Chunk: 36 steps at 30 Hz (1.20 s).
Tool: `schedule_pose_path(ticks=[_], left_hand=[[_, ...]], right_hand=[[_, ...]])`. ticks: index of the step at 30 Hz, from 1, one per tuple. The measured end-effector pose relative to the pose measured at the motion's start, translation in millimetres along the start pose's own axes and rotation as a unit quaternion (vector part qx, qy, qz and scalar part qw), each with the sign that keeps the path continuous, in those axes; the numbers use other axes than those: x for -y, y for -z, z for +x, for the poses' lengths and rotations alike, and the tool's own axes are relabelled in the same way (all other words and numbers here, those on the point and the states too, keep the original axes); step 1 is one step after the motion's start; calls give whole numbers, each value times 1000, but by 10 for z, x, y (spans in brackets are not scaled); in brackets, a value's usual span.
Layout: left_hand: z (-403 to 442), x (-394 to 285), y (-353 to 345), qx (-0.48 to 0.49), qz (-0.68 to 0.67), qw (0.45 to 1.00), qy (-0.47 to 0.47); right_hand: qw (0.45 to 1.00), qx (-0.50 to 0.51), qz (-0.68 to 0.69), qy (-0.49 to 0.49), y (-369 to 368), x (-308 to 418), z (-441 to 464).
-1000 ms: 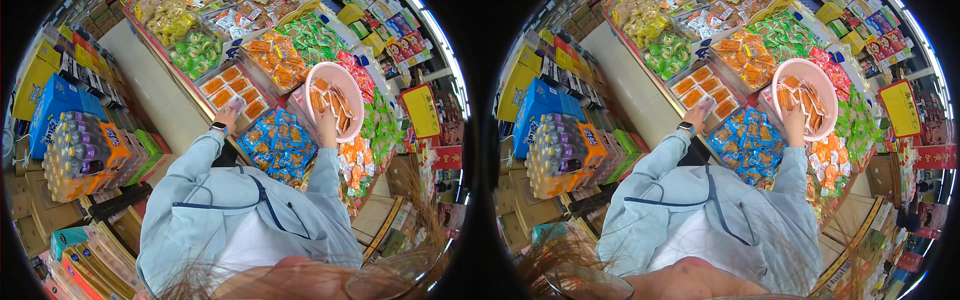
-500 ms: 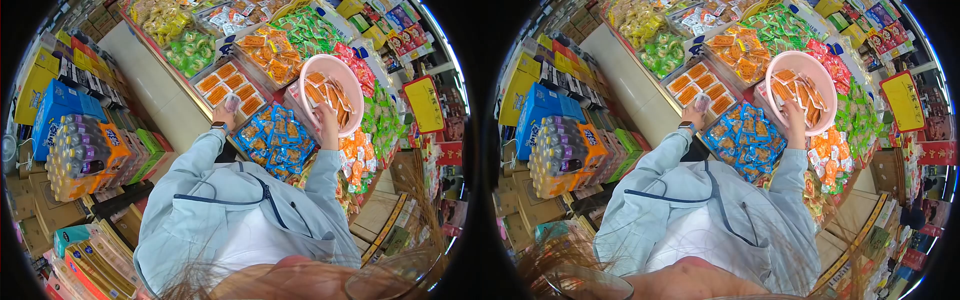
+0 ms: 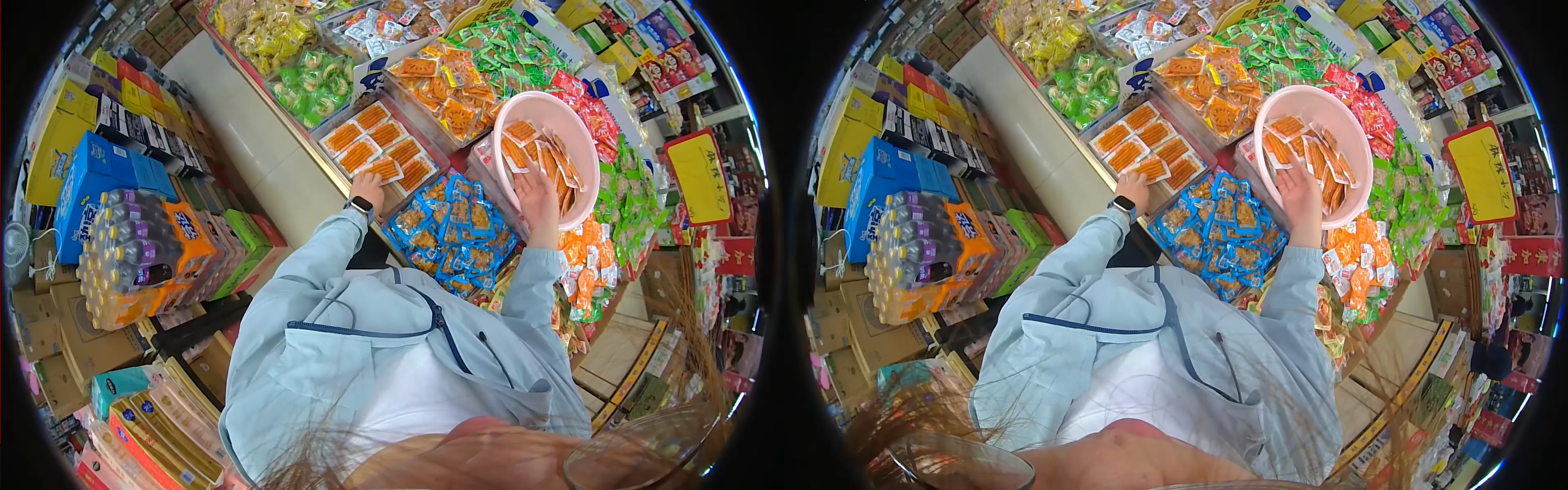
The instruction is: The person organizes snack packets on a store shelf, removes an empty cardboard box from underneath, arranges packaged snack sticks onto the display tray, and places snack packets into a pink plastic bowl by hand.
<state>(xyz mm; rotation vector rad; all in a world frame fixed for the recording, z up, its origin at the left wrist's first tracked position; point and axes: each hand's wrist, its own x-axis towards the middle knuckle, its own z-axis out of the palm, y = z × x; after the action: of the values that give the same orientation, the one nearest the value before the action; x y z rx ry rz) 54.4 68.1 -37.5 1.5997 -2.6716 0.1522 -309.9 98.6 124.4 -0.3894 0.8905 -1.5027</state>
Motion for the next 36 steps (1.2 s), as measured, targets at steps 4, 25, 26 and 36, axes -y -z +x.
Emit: schedule_pose_path(ticks=[4,25,26,36], left_hand=[[-115,-89,162,45,-107,993,29],[-187,-12,226,-144,-338,897,246],[-207,-29,239,-148,-297,914,233],[-140,-261,96,-8,-217,972,96]], right_hand=[[994,-71,-56,67,222,58,-111],[819,138,-551,86,-797,-1616,282],[798,125,-571,147,-764,-1731,291],[904,132,-388,123,-864,-1064,-93]])
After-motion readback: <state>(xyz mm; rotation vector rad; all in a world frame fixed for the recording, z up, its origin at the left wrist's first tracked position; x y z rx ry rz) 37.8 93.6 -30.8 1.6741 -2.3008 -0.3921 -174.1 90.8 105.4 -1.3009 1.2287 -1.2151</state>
